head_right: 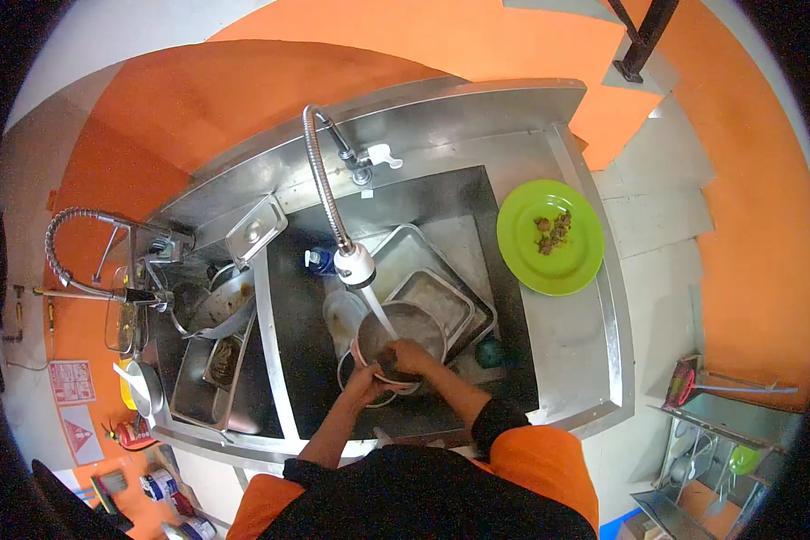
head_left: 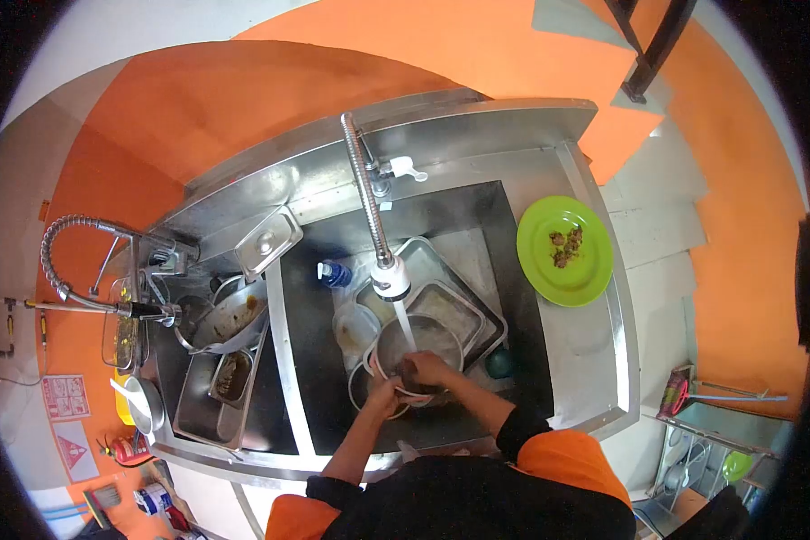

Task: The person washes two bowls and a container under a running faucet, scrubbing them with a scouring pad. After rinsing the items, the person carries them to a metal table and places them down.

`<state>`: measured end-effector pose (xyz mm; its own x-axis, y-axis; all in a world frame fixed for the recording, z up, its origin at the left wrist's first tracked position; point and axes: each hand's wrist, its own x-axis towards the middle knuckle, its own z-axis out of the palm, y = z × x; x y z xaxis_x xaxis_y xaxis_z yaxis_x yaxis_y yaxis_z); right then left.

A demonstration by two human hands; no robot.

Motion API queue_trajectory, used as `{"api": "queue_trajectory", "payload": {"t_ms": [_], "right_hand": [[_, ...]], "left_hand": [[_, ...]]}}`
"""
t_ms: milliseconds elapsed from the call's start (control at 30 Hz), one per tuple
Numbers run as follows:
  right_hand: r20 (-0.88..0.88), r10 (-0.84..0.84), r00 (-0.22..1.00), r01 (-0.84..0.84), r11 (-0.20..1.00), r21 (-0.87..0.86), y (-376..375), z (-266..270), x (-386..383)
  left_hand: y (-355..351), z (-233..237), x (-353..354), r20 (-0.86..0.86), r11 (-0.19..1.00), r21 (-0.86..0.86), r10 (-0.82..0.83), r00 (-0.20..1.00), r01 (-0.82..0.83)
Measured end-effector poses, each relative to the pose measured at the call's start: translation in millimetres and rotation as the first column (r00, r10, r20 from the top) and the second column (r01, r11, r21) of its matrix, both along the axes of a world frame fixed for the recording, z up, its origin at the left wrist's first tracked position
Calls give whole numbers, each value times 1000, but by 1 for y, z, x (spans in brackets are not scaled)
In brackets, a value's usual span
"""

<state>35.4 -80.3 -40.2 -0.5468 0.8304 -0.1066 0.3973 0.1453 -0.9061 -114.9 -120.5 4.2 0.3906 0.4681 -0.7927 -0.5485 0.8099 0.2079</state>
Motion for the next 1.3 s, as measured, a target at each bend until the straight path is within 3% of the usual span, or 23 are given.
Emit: {"api": "queue_trajectory", "payload": {"t_ms": [67,100,200,233,300,333,400,433,467,567,633,667,700,733,800,867,933,1000,1067,1100,1133,1267,1300], "right_hand": [[444,-152,883,170,985,0,6,-24,9],[468,-366,804,394,918,41,16,15,4],[32,-534,845,523,838,155,20,20,-18],[37,-540,841,530,835,152,17,16,-15],[-131,73,989,-93,984,-150,17,11,-6],[-134,73,988,-93,984,-149,15,11,-1],[403,-42,914,104,986,-133,11,11,6],[649,-408,642,441,889,123,10,3,-4],[644,-412,644,443,888,125,14,-6,-8],[332,-557,761,575,817,54,13,0,-15],[-154,-351,924,365,928,77,6,-18,-26],[-154,-350,924,364,928,77,5,-2,-21],[-255,-137,957,99,983,-158,3,29,-11],[-395,50,917,-198,918,-344,3,53,-2],[-377,80,923,-270,831,-485,6,62,8],[-368,116,923,-336,711,-618,-1,72,19],[177,531,829,-476,835,-276,-4,83,33],[96,513,853,-473,838,-273,-1,73,36],[7,488,873,-466,839,-281,3,72,43],[-32,401,916,-385,851,-359,10,83,51],[-61,305,950,-301,849,-435,21,93,57],[-217,270,938,-306,939,-155,58,100,74],[-218,273,937,-310,938,-155,64,98,73]], "left_hand": [[-3,26,11,-132,990,138,-20,991,38],[-17,1,16,-42,995,98,35,999,-30],[-12,-19,20,6,1000,18,-21,1000,21],[-6,-24,11,125,1000,25,-6,992,3],[4,-25,-6,82,999,30,-38,996,35],[10,-20,-9,33,998,34,-63,997,61],[6,37,14,-118,975,165,-130,984,149],[-2,43,25,-141,983,153,-81,987,103],[-8,45,32,-166,988,144,-32,986,56],[-10,32,36,-157,984,56,-159,975,169],[-3,21,29,-203,955,102,-255,945,280],[-3,-4,12,116,979,42,-201,973,197],[-2,-18,-1,418,990,-41,-106,902,135],[-1,-10,-4,418,990,-38,-107,902,135],[8,28,-1,-83,971,137,-183,979,194],[20,41,-9,-103,984,116,-124,987,136],[34,43,-16,-359,966,103,-184,915,235],[44,56,-8,-403,946,87,-254,879,314],[48,71,0,-678,803,95,-380,629,588],[49,71,-3,-676,807,89,-381,630,583],[52,72,-9,-758,699,207,-328,564,684],[66,75,-29,-921,17,387,59,385,922],[66,85,-24,-890,112,454,-1,457,884]]}}
